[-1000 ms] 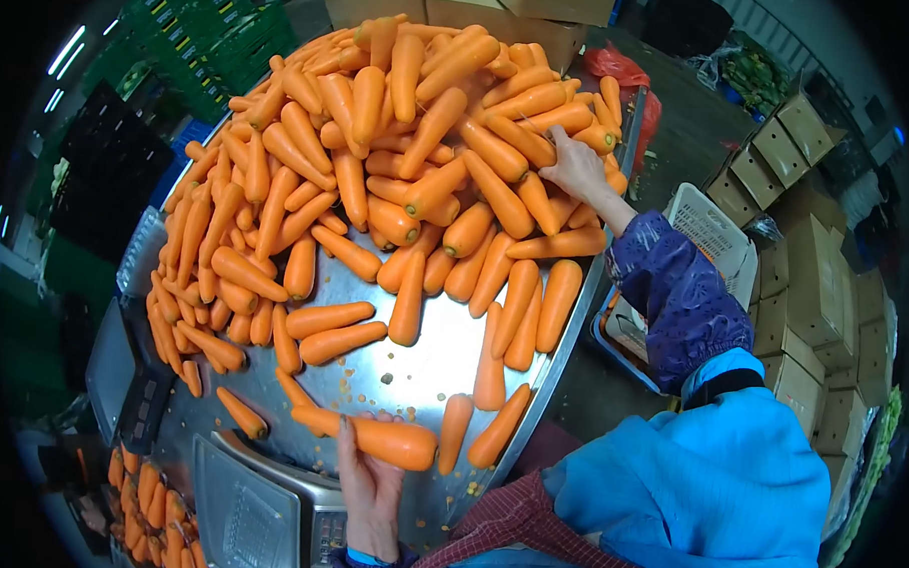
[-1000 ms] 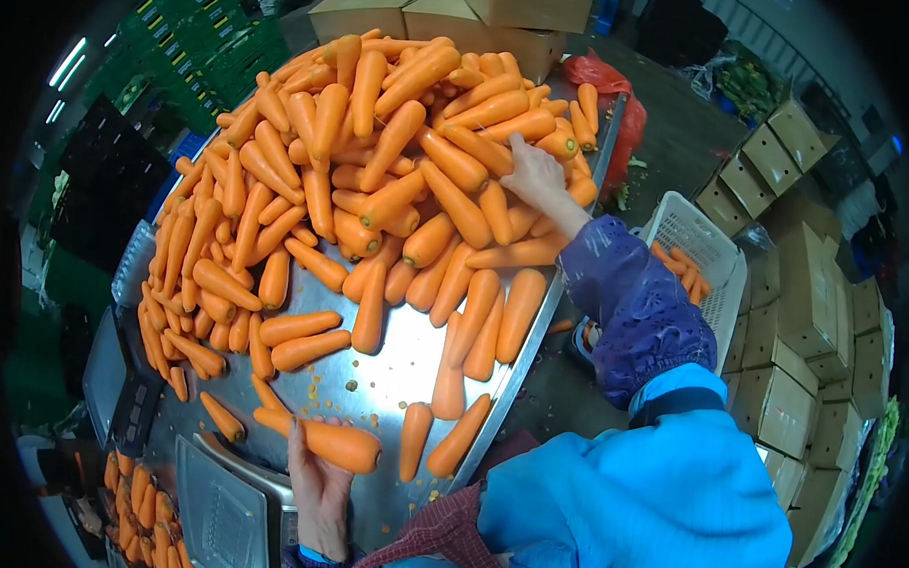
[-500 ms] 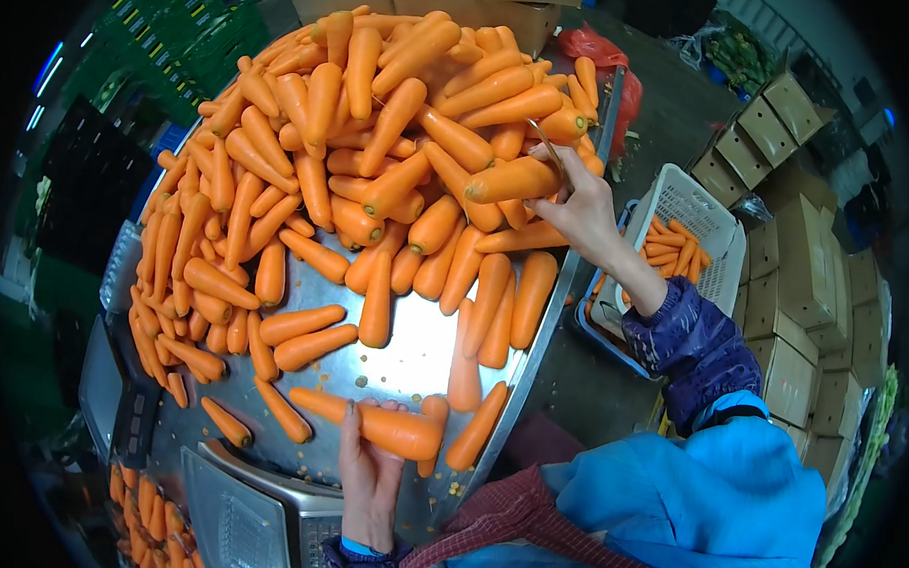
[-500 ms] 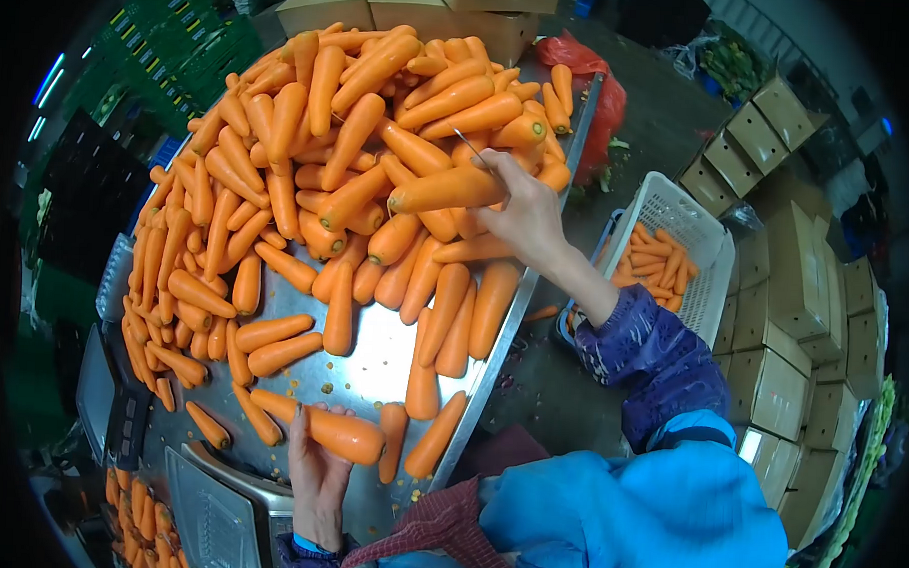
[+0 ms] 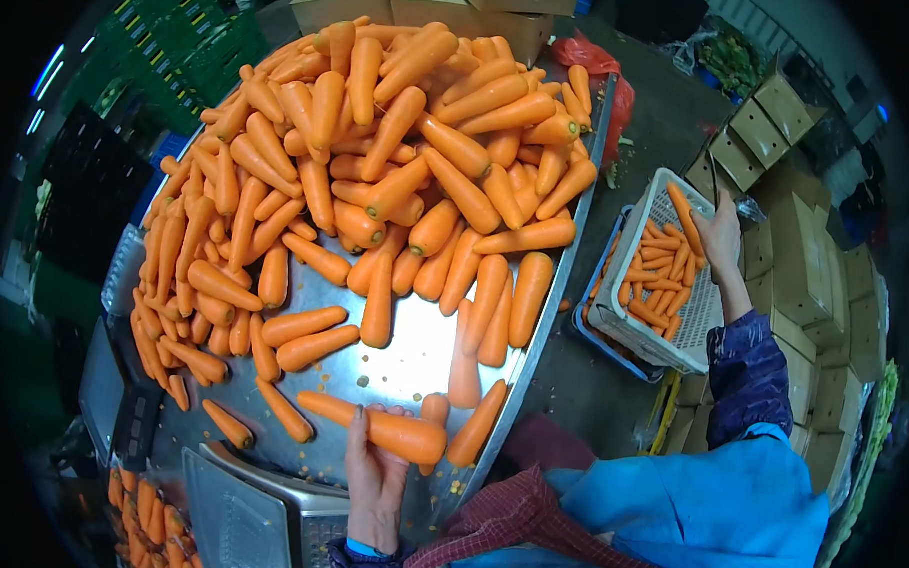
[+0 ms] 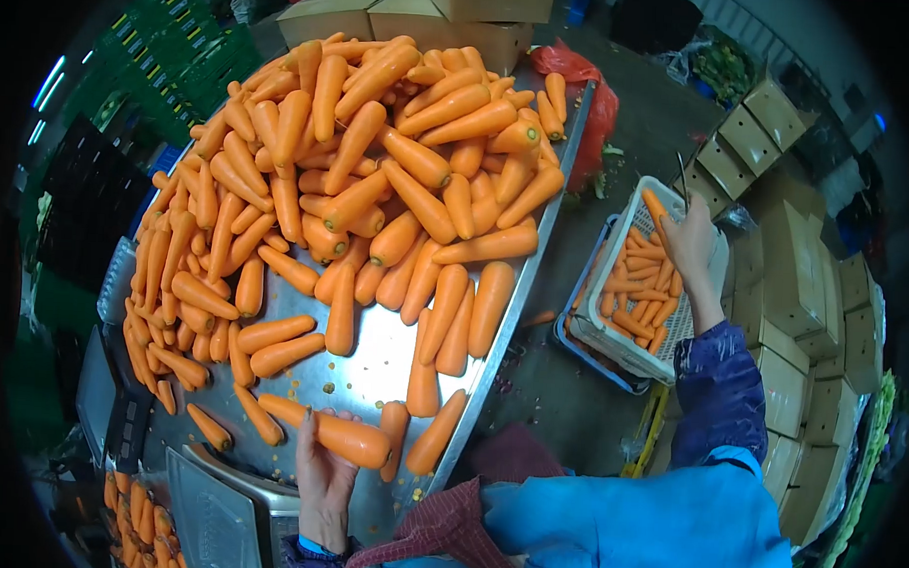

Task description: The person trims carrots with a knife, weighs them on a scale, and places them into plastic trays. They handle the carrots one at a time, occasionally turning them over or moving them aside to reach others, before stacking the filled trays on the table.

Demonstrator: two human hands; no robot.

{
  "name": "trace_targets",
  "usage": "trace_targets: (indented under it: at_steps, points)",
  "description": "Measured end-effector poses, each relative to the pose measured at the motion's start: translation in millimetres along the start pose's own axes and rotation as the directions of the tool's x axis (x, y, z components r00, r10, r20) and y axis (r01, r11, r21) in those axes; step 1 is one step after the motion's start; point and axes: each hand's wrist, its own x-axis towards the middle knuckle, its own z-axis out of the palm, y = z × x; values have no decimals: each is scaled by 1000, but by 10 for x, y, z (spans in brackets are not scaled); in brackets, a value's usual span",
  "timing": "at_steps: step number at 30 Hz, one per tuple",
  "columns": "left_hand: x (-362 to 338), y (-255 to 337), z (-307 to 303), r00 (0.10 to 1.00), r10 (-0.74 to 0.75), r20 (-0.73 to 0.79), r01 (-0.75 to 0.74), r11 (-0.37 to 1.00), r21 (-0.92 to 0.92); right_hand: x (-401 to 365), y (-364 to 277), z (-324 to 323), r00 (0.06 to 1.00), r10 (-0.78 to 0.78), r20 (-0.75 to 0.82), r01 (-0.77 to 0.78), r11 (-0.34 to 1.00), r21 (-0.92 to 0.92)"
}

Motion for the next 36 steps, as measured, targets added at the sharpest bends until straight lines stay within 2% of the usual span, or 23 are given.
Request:
trace_targets:
  at_steps: [2,3,5,6,7,8,9,10,12,13,15,16,18,19,22,24,28,30,31,36]
  points:
    - [34,-24,-22,1000,-15,-1,15,1000,-10,83,-172,77,992,-125,-18,126,962,243]
    - [48,-23,-26,999,-33,2,33,999,-12,138,-419,160,978,-167,123,115,929,351]
    - [61,-40,-5,999,-36,-3,36,999,-11,153,-913,534,928,-310,208,154,825,544]
    - [59,-47,2,999,-45,-9,45,999,-11,144,-1311,544,902,-320,290,123,834,537]
    - [52,-42,1,999,-37,-16,36,999,-10,167,-1534,766,874,-400,276,195,810,554]
    - [39,-30,-1,999,-38,-24,38,999,-17,183,-1768,934,834,-520,186,281,690,667]
    - [27,-13,-6,999,-41,-32,40,999,-22,264,-1955,1137,786,-508,352,261,789,556]
    - [13,6,-12,999,-36,-38,35,999,-17,291,-2152,1208,786,-508,352,256,786,563]
    - [-3,42,-26,997,-14,-78,12,1000,-24,350,-2444,1284,698,-407,588,192,899,394]
    - [-3,51,-40,997,-9,-80,7,1000,-25,402,-2441,1414,697,-412,587,195,896,399]
    - [-8,55,-71,997,0,-77,-3,999,-47,451,-2352,1712,677,-613,407,199,685,701]
    - [-8,58,-79,997,3,-79,-7,999,-53,472,-2387,1542,673,-618,406,203,682,702]
    - [-8,52,-88,998,10,-59,-13,999,-45,500,-2359,1102,597,-348,723,-91,866,492]
    - [2,45,-99,998,8,-57,-11,999,-52,426,-2268,946,574,-392,719,-182,795,579]
    - [37,16,-109,999,-13,-31,11,998,-57,180,-1967,590,567,-403,718,-240,753,612]
    - [50,-8,-67,999,-39,-31,38,998,-40,10,-1809,422,571,-471,673,-395,561,728]
    - [15,-68,16,998,-60,-18,60,998,4,-261,-1686,172,518,-561,646,-529,383,757]
    - [-4,-99,6,998,-63,-4,63,997,35,-372,-1652,64,437,-581,687,-583,398,708]
    - [-31,-106,18,998,-67,-9,67,997,28,-444,-1660,77,449,-598,665,-624,323,712]
    - [-168,-94,36,999,-46,28,43,994,100,-636,-1723,-65,433,-645,630,-655,254,711]
